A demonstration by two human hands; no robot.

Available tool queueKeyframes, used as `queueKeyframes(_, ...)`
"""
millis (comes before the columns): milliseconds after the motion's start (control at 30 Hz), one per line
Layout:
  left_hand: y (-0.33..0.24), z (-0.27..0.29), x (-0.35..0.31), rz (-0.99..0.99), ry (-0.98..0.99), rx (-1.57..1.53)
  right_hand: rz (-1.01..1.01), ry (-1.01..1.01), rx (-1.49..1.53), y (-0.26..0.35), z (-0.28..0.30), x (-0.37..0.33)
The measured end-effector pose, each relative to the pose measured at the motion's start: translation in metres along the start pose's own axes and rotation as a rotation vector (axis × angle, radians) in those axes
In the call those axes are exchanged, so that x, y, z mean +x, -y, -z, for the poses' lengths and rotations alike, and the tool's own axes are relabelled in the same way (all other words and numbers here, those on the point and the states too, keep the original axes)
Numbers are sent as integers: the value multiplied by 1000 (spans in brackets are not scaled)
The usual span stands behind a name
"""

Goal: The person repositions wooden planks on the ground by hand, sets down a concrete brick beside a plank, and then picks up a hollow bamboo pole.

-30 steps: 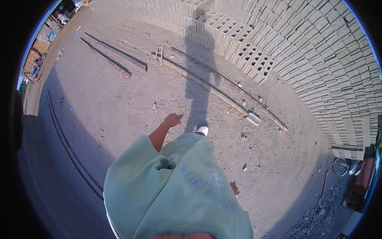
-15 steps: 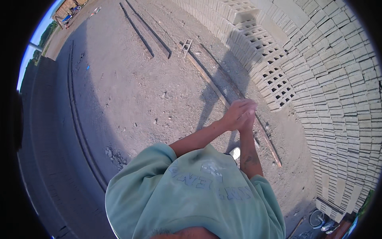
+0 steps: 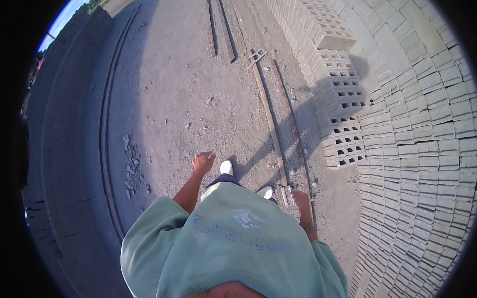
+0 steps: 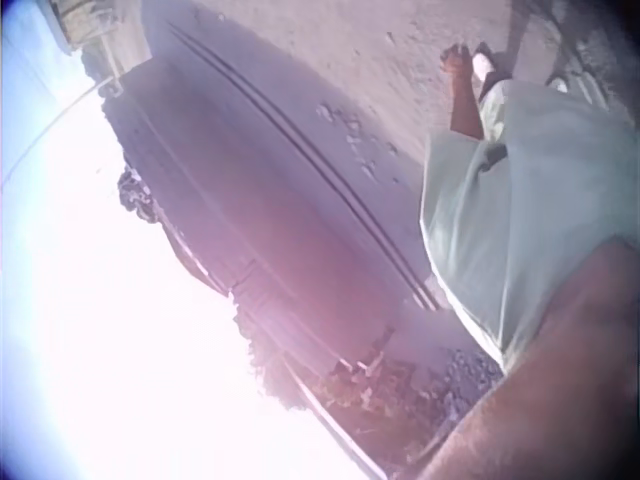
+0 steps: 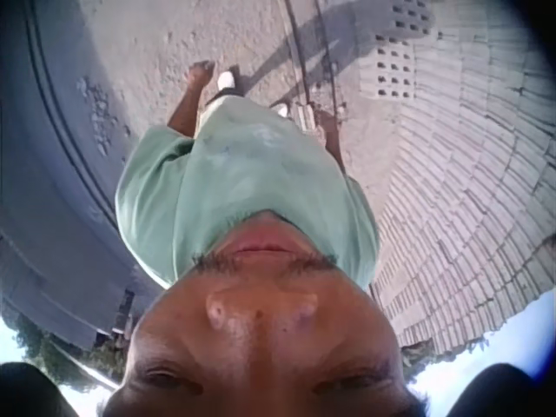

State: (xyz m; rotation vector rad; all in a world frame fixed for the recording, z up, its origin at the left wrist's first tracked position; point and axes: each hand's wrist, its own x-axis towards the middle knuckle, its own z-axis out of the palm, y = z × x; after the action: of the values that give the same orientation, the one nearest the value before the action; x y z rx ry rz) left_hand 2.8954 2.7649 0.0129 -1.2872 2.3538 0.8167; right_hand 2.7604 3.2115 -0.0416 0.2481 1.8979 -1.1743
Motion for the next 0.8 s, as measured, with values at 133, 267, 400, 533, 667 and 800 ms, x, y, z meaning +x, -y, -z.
queueKeyframes(133,77,-41,-51,172,191,151,337,329,-817,-155,61,-13)
queueKeyframes(267,138,-60,-56,302,219,124,440,-61,-529,-155,25,-30)
queueKeyframes(400,142,-58,-31,249,277,134,-2,-222,-251,-82,-16,-44)
queueKeyframes(533,98,-64,-17,-112,396,421,150,240,-1006,-64,-68,-57)
queueKeyframes(667,60,-53,-68,-324,799,478,-67,215,-921,-92,-102,-92)
queueKeyframes(800,98,-95,-96,-290,857,364,11,288,-850,-66,-108,-90)
